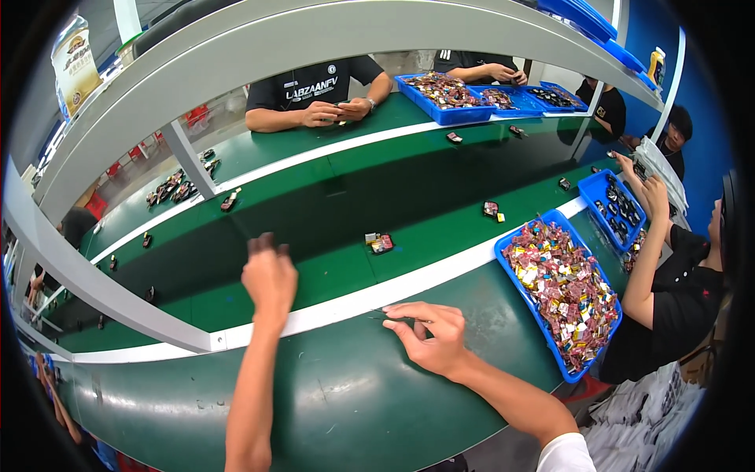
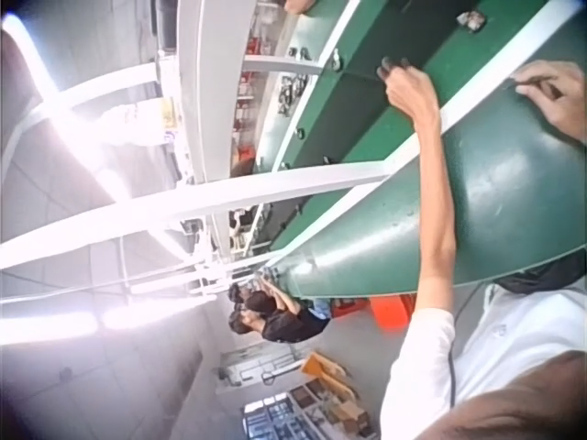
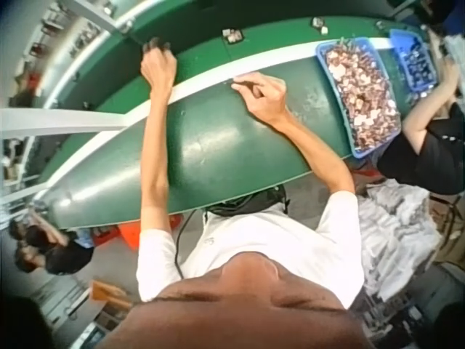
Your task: Assemble small electronic components by inserting pieces and applying a marker.
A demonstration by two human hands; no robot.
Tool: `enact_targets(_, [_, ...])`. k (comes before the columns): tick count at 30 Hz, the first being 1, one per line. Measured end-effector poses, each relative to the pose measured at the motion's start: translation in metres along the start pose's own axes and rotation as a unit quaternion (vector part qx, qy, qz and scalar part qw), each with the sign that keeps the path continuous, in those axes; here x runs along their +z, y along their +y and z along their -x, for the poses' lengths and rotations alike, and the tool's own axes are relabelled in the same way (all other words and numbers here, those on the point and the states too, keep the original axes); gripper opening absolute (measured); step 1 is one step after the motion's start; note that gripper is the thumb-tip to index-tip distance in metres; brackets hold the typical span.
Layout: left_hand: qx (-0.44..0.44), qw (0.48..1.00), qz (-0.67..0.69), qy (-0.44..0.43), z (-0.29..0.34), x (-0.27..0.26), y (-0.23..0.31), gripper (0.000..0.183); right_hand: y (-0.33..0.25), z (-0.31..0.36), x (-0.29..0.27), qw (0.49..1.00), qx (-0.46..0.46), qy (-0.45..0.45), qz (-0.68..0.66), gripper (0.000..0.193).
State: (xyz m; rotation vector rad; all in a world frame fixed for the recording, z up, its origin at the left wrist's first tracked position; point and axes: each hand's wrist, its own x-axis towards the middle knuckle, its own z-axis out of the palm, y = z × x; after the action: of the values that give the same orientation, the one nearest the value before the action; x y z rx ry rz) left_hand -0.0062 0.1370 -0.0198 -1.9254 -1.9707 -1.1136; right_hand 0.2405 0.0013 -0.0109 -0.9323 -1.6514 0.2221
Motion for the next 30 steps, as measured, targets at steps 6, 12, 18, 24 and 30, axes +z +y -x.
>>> enact_targets(6, [0.022,0.99,0.099,-0.102,0.022,0.035,0.108,0.095,0.002,0.002,-0.003,1.0,0.002,0.003,0.022,0.02])
enact_targets(12, [-0.023,0.981,0.061,-0.183,0.016,0.044,0.127,0.097,0.004,0.005,-0.001,0.999,0.017,-0.01,0.031,0.02])
enact_targets(18, [0.046,0.967,0.104,-0.23,0.008,0.031,0.093,0.103,0.004,0.004,-0.002,0.999,0.015,-0.009,0.036,0.017])
enact_targets(24, [0.029,0.928,0.238,-0.287,0.004,0.04,0.059,0.044,0.002,0.003,-0.001,0.999,0.015,-0.012,0.035,0.017])
enact_targets(30, [-0.155,0.926,0.22,-0.265,0.007,0.042,0.073,0.036,0.002,0.005,0.001,0.999,0.015,-0.017,0.043,0.018])
